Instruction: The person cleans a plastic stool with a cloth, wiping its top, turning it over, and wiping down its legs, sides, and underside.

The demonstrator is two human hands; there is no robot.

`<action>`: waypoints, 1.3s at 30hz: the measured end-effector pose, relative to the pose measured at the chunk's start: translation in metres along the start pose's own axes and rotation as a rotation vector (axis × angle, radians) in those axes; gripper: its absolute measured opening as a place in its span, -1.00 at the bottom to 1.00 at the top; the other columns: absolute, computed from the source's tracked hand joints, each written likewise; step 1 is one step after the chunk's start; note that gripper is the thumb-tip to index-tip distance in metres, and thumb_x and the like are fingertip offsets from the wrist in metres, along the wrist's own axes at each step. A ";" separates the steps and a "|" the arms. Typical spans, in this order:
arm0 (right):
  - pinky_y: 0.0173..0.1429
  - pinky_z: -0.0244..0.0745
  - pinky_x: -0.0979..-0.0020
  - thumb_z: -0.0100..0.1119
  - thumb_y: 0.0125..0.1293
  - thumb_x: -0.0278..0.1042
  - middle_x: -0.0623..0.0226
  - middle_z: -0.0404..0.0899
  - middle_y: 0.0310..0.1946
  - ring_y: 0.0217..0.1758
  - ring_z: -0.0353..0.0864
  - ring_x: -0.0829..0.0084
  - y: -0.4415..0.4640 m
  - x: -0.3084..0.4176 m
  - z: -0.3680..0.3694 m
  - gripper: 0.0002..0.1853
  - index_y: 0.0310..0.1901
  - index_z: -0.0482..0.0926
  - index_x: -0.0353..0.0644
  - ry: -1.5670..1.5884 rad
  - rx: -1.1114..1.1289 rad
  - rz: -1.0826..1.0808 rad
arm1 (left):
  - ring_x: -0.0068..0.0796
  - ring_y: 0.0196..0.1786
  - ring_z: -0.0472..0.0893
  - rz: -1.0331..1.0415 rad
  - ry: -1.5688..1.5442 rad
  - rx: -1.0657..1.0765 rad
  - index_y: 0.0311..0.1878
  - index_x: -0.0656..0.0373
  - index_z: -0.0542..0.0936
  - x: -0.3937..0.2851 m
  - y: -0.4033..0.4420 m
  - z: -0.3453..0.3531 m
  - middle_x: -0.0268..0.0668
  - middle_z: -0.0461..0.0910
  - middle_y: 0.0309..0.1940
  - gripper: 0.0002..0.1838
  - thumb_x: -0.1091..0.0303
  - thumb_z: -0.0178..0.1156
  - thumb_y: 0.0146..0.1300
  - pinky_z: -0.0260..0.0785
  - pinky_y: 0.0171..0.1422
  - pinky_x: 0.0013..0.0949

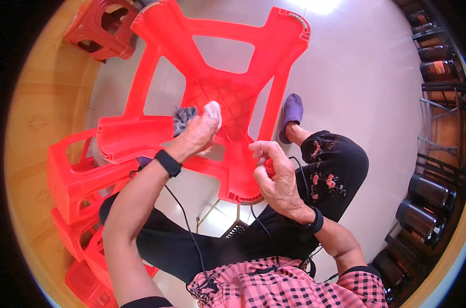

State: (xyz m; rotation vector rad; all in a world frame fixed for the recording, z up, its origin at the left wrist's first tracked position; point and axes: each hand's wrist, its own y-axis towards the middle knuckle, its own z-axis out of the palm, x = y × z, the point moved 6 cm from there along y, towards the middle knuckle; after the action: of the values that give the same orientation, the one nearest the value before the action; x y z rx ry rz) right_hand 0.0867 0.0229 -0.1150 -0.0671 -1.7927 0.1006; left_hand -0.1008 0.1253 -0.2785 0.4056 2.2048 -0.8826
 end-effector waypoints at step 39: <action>-0.23 0.44 0.42 -0.05 -0.01 -0.70 0.22 0.45 -0.41 -0.41 0.47 0.44 0.003 0.006 -0.004 -0.68 -0.16 0.45 -0.28 -0.065 -0.013 -0.102 | -0.60 -0.30 0.50 0.086 -0.342 0.269 -0.01 0.27 0.53 -0.130 -0.091 -0.020 -0.32 0.58 -0.33 -0.67 0.39 0.08 0.16 0.36 -0.22 -0.45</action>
State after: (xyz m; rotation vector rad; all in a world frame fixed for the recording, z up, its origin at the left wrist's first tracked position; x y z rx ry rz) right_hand 0.0888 0.0266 -0.1086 0.0190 -1.8588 0.0179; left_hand -0.0672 0.0713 -0.1315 0.4362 1.7523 -1.1164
